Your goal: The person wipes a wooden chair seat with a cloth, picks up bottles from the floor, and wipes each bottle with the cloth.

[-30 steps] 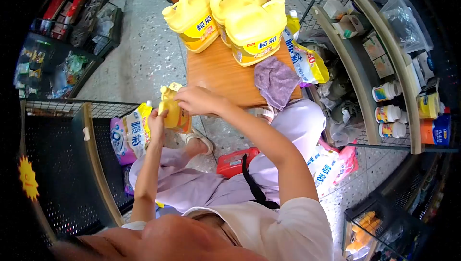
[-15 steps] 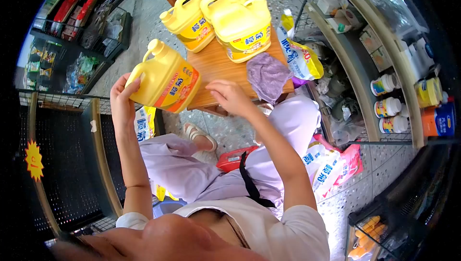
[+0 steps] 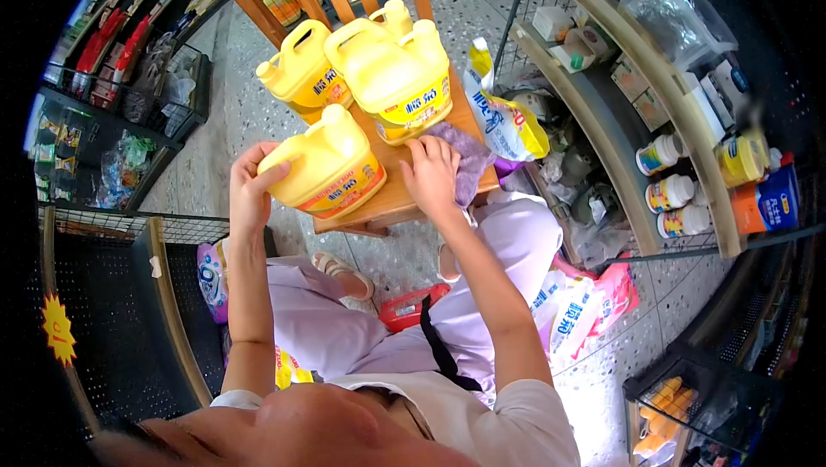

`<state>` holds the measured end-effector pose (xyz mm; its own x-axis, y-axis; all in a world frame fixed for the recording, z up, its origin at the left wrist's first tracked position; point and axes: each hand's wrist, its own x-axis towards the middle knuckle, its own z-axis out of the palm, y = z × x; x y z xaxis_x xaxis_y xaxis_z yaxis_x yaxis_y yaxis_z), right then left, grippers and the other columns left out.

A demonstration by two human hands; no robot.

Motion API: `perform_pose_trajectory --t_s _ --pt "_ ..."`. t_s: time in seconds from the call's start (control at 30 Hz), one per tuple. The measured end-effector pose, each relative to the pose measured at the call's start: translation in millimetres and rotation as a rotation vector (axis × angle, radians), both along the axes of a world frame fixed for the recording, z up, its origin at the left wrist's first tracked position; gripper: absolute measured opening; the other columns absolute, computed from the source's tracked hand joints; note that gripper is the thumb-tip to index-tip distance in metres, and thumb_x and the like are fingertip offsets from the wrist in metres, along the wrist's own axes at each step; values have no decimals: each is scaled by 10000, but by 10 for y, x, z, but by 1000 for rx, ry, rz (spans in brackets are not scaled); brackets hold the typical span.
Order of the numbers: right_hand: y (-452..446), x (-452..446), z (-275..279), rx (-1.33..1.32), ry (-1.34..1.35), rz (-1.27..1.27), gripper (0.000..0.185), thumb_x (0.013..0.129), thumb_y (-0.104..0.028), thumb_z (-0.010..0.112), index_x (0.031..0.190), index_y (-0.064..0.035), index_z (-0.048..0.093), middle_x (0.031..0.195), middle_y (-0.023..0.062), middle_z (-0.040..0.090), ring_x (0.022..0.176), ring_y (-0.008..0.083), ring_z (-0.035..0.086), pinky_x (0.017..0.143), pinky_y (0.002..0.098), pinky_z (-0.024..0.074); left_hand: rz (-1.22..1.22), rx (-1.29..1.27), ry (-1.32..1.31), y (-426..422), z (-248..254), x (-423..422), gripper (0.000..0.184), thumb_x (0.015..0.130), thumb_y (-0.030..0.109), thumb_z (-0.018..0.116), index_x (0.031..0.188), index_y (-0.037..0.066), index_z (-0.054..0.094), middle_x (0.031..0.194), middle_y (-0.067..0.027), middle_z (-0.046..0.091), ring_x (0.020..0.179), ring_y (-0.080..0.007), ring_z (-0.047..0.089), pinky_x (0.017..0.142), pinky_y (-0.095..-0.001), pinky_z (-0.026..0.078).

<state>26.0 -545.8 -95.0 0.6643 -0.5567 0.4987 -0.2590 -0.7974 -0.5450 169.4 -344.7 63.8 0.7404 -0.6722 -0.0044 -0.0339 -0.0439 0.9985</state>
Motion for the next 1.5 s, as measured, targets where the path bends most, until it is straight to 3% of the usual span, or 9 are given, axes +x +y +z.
perform_pose_trajectory --t_s 0.4,0.6,0.73,0.83,1.03,1.17,1.23,1.33,1.5 --pt "-145 482 -195 -140 268 -249 285 835 -299 675 998 -113 533 992 80 543 996 270 538 844 486 392 -142 -74 82 10 -93 215 220 763 64 719 967 23 646 885 -22 678 787 -82 609 739 -217 458" --pt "-257 514 -134 -85 310 -189 326 810 -283 707 991 -92 514 1032 107 531 1032 291 521 842 489 386 -179 23 1 76 -20 148 320 802 180 735 1064 42 612 1009 -16 657 924 -86 600 833 -232 456" --pt "-270 234 -195 -58 69 -18 478 792 -236 706 1210 -98 522 1184 137 530 1149 331 485 921 524 358 -177 -125 30 183 -20 131 417 859 226 704 1208 37 572 1180 -65 622 1117 -142 565 990 -292 418" --pt "-138 40 -110 -334 228 -222 524 791 -201 692 1279 -119 517 1277 134 515 1201 354 456 953 530 353 -24 -253 4 293 -243 97 436 913 227 648 1287 31 537 1277 -94 584 1228 -182 514 1061 -328 371" --pt "-197 -103 -136 -145 336 -86 356 790 -128 667 1139 -77 617 1182 106 615 1112 342 543 888 424 450 257 -219 60 539 -703 45 321 949 193 605 1215 16 575 1258 -97 589 1193 -163 525 1043 -318 378" --pt "-172 -216 -67 250 45 21 285 824 -52 629 1107 -22 634 1036 88 666 940 242 617 834 337 482 257 -97 50 762 -1181 123 304 952 210 596 1195 29 573 1277 -94 564 1209 -158 506 1048 -320 365" --pt "8 -265 244 685 -157 90 273 845 -24 610 1116 9 625 1011 79 666 897 184 615 832 301 479 222 -149 16 777 -1214 83 349 915 200 642 1210 33 557 1302 -91 541 1228 -160 486 1055 -321 354" --pt "262 -297 608 732 -318 84 277 869 -31 609 1138 36 608 1027 65 643 910 114 573 840 254 459 138 -209 -115 645 -1114 -31 576 821 204 739 1308 35 482 1368 -92 481 1297 -186 425 1092 -343 315" --pt "681 -210 986 474 -399 159 275 826 7 622 1099 44 610 1017 125 635 948 202 607 847 297 472 43 -35 -278 485 -1171 6 980 671 216 852 1457 29 298 1450 -112 389 1382 -238 318 1142 -377 244"
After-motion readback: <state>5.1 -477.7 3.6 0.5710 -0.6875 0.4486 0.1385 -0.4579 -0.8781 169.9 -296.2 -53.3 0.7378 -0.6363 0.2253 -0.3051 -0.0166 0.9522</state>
